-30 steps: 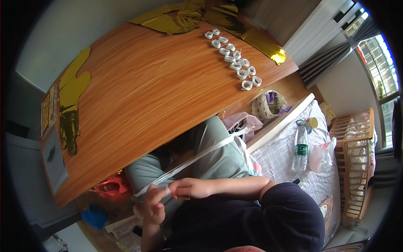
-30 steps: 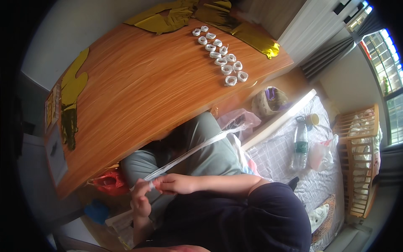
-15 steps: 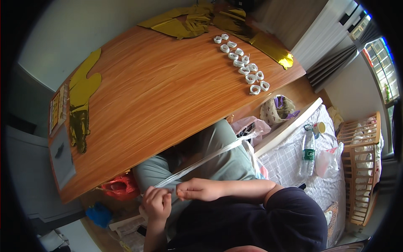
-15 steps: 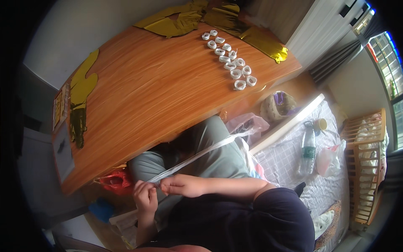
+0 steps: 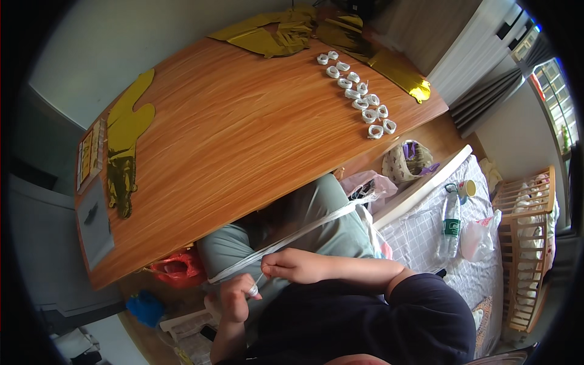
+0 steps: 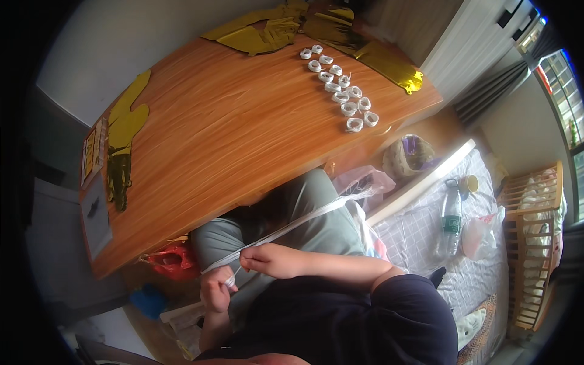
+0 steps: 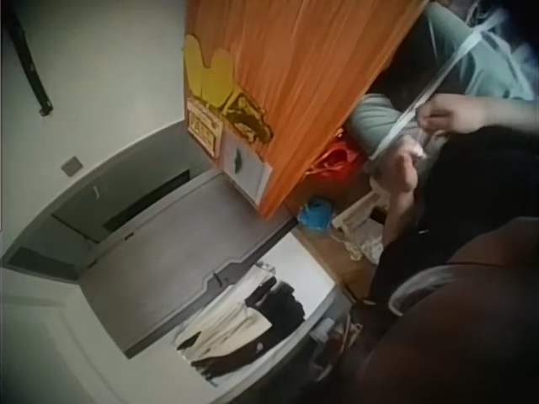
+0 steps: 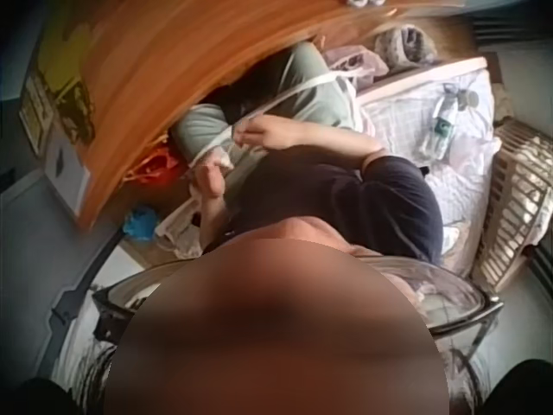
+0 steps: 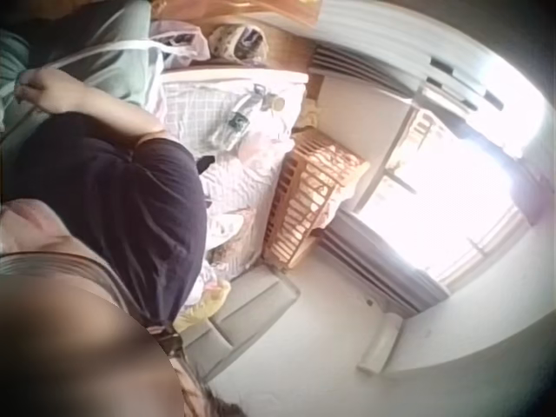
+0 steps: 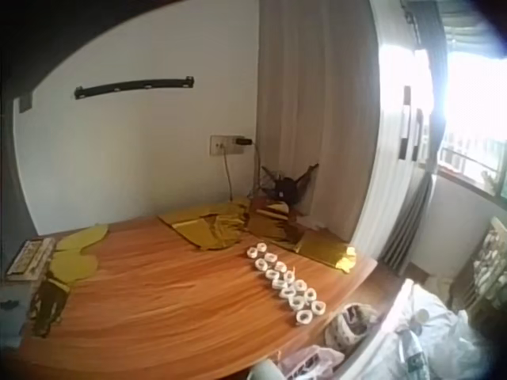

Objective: Measuring and preparing white string or cord at a desk.

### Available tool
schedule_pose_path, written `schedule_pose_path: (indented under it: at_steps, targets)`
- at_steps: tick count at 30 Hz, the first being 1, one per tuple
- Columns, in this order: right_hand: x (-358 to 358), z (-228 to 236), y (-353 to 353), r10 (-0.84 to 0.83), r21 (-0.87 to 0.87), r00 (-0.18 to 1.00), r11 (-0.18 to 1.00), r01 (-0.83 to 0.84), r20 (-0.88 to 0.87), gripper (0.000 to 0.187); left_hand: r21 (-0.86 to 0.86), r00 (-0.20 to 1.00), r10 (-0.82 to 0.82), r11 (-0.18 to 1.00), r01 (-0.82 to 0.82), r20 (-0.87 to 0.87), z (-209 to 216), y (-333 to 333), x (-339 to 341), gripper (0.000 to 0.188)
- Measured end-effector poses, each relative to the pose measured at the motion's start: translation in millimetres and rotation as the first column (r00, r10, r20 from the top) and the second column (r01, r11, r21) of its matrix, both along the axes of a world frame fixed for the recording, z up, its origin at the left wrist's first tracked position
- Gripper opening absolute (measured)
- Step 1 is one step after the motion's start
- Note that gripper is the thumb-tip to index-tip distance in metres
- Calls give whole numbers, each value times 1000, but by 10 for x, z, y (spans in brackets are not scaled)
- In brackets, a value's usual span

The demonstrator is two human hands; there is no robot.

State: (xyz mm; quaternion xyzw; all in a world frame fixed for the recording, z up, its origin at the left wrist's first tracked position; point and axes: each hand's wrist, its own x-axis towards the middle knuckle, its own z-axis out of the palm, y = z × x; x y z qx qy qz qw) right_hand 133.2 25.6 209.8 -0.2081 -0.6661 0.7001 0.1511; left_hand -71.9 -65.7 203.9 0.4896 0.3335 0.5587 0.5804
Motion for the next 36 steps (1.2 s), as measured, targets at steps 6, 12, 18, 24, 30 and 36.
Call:
schedule_pose_path:
  at_steps: [6, 12, 18, 24, 30, 36]
  targets:
    - [-19, 30, -12, 170, 132, 985, 977, -169, 3, 21, 95, 866, 237, 971, -218, -441, 70, 73, 94, 42]
    - [-7, -15, -26, -23, -6, 984, 1000, 22, -174, 22, 234, 692, 172, 972, -4, -701, -13, 98, 3, 50]
    - [-12, -56, -42, 2, -9, 1000, 1000, -2, -2, 23, 11, 973, -74, 997, 78, -219, -117, -64, -45, 61]
    - [-39, -38, -61, 47, -3, 997, 999, -47, -61, 21, 573, 294, 539, 818, 37, -789, 24, 159, 86, 50]
    - [-65, -98, -40, -27, -68, 999, 997, 28, 23, 20, 43, 992, -122, 992, 121, 36, -247, -42, -65, 43]
    - [-90, -85, -47, -48, -7, 998, 999, 49, 31, 18, 425, 576, 445, 887, -178, -686, -61, 102, 125, 38]
